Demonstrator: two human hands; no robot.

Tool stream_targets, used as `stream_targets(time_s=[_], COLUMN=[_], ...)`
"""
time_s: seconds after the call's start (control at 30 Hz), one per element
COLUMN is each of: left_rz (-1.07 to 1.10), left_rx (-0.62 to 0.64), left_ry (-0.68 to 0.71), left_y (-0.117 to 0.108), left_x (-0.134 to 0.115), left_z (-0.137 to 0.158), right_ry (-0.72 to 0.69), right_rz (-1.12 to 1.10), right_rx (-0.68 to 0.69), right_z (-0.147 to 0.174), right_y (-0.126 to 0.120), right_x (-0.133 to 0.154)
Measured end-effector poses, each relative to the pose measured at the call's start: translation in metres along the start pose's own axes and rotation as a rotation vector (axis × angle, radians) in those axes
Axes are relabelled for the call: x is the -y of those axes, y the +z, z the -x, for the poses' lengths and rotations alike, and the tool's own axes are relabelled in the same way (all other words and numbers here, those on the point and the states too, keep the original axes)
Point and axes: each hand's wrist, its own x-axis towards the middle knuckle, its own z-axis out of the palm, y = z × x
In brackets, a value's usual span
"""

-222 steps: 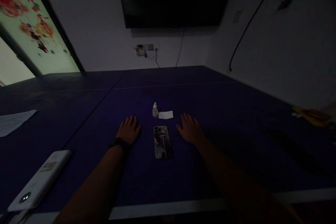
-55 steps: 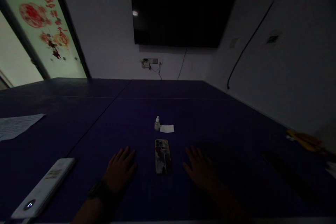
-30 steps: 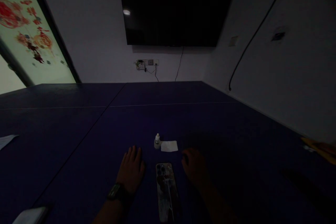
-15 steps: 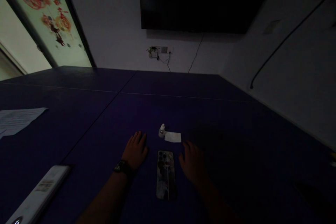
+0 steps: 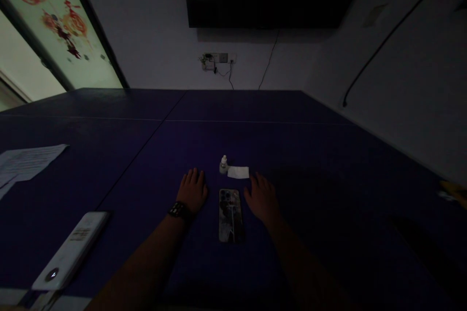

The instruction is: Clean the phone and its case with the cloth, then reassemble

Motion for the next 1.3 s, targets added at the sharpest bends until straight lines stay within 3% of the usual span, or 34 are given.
stream_targets(time_s=[0.4, 0.63, 0.8, 1.07, 1.2, 1.3], left_rz=[-0.007, 0.137, 0.289, 0.587, 0.691, 0.798], left_rx=[0.023, 0.057, 0.112, 0.143, 0.190, 0.243], left_ry=[-0.015, -0.155, -0.198, -0.234, -0.236, -0.209], left_y=[-0.005, -0.034, -0.049, -0.017, -0.011, -0.018], left_x=[-0.025, -0.026, -0.050, -0.112, -0.117, -0.103], left_z=[0.005, 0.014, 0.033, 0.034, 0.028, 0.023], right_ry=[0.032, 0.034, 0.083, 0.126, 0.133, 0.136], right_rz=[-0.014, 0.015, 0.019, -0.007, -0.018, -0.030], right_rx=[0.003, -0.006, -0.039, -0.047, -0.038, -0.034], right_z=[-0.004, -0.009, -0.024, -0.031, -0.032, -0.033], right_y=[-0.001, -0.004, -0.007, -0.007, -0.006, -0.005], right_x=[0.001, -0.001, -0.002, -0.003, -0.005, -0.006])
